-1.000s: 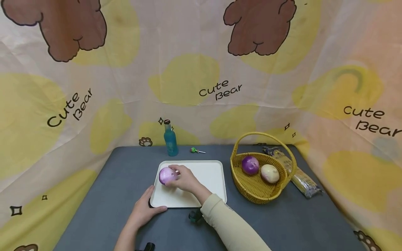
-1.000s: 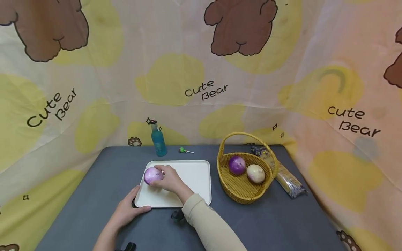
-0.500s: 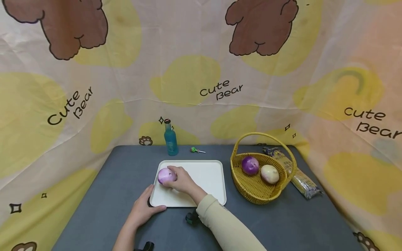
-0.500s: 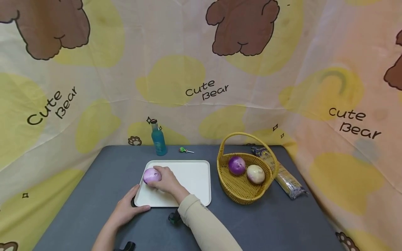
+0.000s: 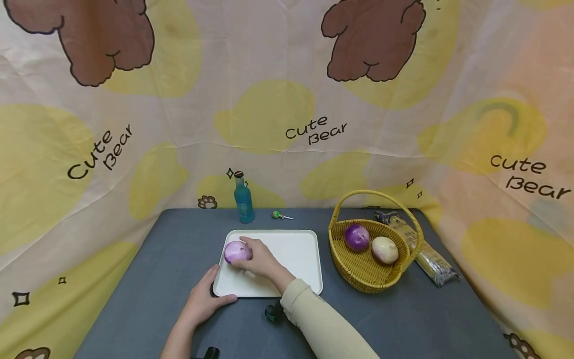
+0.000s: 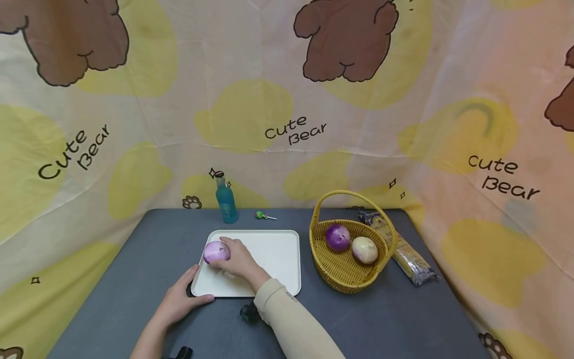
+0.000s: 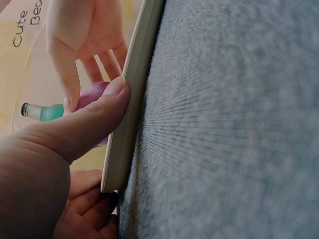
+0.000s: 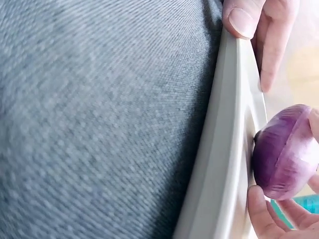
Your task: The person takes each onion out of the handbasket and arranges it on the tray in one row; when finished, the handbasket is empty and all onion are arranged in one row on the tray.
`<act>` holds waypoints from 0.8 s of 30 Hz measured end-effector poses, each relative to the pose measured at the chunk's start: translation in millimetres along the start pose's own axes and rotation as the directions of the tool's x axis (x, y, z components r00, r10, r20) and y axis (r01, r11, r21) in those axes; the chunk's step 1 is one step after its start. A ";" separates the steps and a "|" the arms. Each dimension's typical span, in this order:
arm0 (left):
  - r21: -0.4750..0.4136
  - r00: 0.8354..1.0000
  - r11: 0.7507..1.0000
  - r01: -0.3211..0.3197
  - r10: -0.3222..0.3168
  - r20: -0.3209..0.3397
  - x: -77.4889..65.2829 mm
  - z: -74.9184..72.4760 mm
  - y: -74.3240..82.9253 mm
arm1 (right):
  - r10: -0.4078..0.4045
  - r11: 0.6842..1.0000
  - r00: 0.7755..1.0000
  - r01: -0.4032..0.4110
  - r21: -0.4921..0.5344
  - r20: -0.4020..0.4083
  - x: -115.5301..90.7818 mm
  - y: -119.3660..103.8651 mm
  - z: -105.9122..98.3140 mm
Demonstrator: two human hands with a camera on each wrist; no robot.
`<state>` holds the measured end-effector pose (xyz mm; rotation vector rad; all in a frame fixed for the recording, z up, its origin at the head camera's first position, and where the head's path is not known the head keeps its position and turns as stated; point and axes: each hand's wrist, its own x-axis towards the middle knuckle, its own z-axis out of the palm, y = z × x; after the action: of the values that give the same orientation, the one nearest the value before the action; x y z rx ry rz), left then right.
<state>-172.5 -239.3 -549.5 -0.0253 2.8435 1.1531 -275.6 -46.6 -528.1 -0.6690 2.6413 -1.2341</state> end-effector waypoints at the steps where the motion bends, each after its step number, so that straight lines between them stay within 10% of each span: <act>1: -0.002 1.000 1.000 0.003 -0.003 0.001 0.1 0.0 -0.2 | 0.005 1.000 1.000 -0.005 0.005 -0.006 -0.2 -0.8 -0.5; 24: 0.015 0.999 0.999 0.042 -0.042 0.008 1.0 1.6 -0.1 | -0.049 0.991 0.993 0.061 0.116 -0.107 -35.1 -23.8 -62.6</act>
<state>-173.3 -238.3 -550.9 -0.0788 2.8303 1.1215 -256.3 -0.8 -471.1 -0.6800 2.6212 -1.4665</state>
